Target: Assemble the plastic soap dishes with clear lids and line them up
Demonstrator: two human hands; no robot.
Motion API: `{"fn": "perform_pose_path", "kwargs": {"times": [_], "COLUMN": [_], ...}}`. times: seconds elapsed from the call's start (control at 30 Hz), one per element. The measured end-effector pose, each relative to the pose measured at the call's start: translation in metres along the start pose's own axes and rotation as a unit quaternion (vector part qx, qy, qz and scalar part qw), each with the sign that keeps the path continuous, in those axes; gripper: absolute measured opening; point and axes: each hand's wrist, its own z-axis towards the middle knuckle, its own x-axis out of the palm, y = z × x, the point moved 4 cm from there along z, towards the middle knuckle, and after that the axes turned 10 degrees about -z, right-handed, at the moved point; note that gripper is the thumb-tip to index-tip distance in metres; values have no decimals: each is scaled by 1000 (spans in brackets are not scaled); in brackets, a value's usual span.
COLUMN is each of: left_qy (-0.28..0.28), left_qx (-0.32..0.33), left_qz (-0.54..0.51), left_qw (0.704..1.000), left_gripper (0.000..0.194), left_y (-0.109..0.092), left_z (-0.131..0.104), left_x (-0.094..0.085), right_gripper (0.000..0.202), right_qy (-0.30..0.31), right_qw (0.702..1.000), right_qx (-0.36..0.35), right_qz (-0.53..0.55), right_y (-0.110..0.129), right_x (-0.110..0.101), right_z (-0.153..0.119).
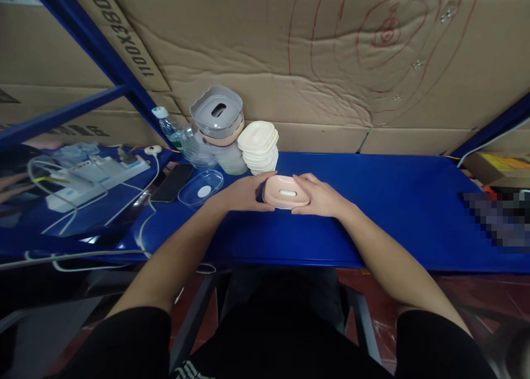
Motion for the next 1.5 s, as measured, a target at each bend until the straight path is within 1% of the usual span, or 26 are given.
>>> {"fn": "perform_pose_path", "kwargs": {"times": [0.13,0.27,0.37,0.47,0.53,0.57,0.67,0.7,0.73,0.77,0.8,0.9,0.93,0.97,1.03,1.1,1.17,1.27,1.33,1.4,1.43,1.5], "left_qy": [0,14,13,1,-15,-28,-87,-106,-122,-134,-145,-170,-178,-180,-167,-144,-126,-109,-111,-128,-139,-152], "left_qx": [6,-12,5,9,7,12,65,90,110,124,134,179,204,231,273,292,291,286,277,256,242,209], "left_qz": [10,11,16,22,18,12,-10,-16,-20,-19,-10,63,92,120,162,184,177,133,118,120,123,123], "left_qw": [1000,1000,1000,1000,1000,999,994,990,986,983,980,967,958,949,933,927,931,943,947,950,952,958], "left_gripper": [100,106,109,111,106,98,59,49,43,42,46,68,70,66,49,39,38,37,35,32,32,32], "left_y": [-2,0,3,9,11,10,5,3,1,-1,-4,-17,-23,-30,-43,-51,-52,-47,-42,-38,-36,-32], "left_z": [0,-1,-1,0,1,1,1,0,0,-1,-1,0,-1,-1,-1,0,1,2,1,0,-1,-4], "left_x": [-1,-3,-2,0,0,-1,-8,-10,-12,-13,-14,-10,-6,-1,10,20,26,25,20,13,9,-1], "right_gripper": [111,104,93,86,84,83,81,81,81,80,79,75,75,74,72,72,73,69,60,53,53,67], "right_qy": [-13,-25,-50,-85,-114,-129,-170,-179,-186,-192,-197,-228,-244,-261,-288,-300,-300,-284,-255,-213,-195,-170], "right_qw": [1000,999,998,995,992,990,982,979,976,972,969,955,949,942,930,922,920,920,922,928,931,934], "right_qx": [-8,-4,7,19,23,23,26,30,35,42,51,89,105,122,147,158,153,150,153,140,124,86], "right_qz": [12,26,45,52,51,52,79,95,111,127,142,165,169,171,177,185,198,225,247,272,283,302], "right_y": [-2,0,1,2,4,5,9,10,11,12,12,9,8,6,4,4,5,5,5,6,8,10], "right_x": [2,-1,-5,-9,-12,-14,-20,-22,-24,-25,-27,-31,-32,-33,-36,-39,-41,-36,-28,-19,-15,-11], "right_z": [1,3,4,4,4,3,2,1,0,-1,-2,-6,-7,-8,-9,-7,-5,-3,-1,1,2,3]}}
